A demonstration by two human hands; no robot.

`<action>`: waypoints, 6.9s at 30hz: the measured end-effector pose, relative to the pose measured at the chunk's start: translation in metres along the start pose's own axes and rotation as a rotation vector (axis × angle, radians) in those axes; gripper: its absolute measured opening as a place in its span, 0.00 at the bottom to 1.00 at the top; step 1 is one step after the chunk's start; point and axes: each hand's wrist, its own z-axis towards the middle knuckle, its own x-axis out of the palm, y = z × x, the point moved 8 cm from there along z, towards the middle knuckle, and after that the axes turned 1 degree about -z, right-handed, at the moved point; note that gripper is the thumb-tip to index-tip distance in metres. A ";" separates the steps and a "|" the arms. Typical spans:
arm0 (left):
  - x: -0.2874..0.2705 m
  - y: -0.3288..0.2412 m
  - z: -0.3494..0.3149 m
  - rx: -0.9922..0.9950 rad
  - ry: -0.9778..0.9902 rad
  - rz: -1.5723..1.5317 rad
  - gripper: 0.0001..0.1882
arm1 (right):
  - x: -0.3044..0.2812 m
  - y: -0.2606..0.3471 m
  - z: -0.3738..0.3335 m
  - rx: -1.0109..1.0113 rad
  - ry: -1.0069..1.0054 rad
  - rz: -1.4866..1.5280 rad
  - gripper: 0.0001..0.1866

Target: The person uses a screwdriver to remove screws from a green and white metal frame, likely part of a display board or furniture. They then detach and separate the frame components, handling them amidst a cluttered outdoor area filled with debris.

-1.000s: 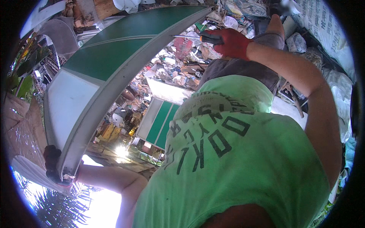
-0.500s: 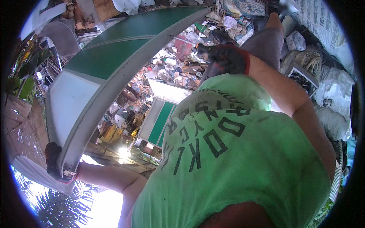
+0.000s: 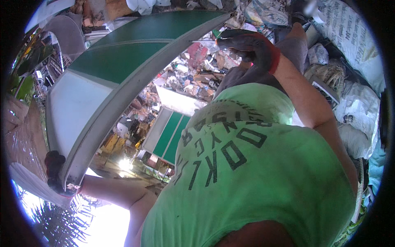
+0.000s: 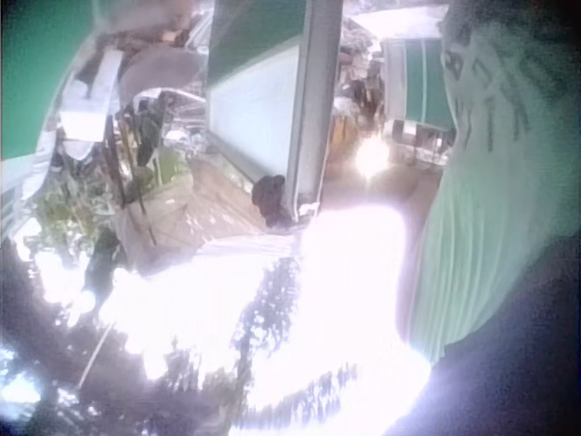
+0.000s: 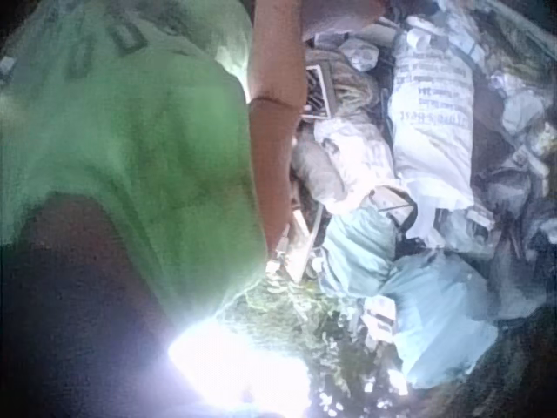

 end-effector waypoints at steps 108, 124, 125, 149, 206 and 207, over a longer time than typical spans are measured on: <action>0.003 0.034 -0.023 -0.073 0.097 -0.034 0.27 | -0.019 -0.066 -0.057 0.403 -0.396 0.312 0.18; 0.005 0.039 -0.014 -0.043 0.111 -0.042 0.28 | -0.033 -0.060 -0.044 0.228 -0.313 0.046 0.22; 0.004 0.039 -0.014 -0.047 0.112 -0.040 0.28 | -0.034 -0.056 -0.043 0.067 -0.391 -0.063 0.22; -0.001 0.044 -0.012 -0.036 0.131 -0.046 0.29 | -0.057 -0.059 -0.035 0.184 -0.425 -0.461 0.29; -0.001 0.042 -0.027 0.005 0.091 -0.070 0.33 | 0.028 0.001 0.060 0.063 -0.038 -1.338 0.38; -0.002 0.040 -0.027 0.011 0.088 -0.073 0.33 | 0.032 -0.006 0.068 0.089 0.018 -1.310 0.39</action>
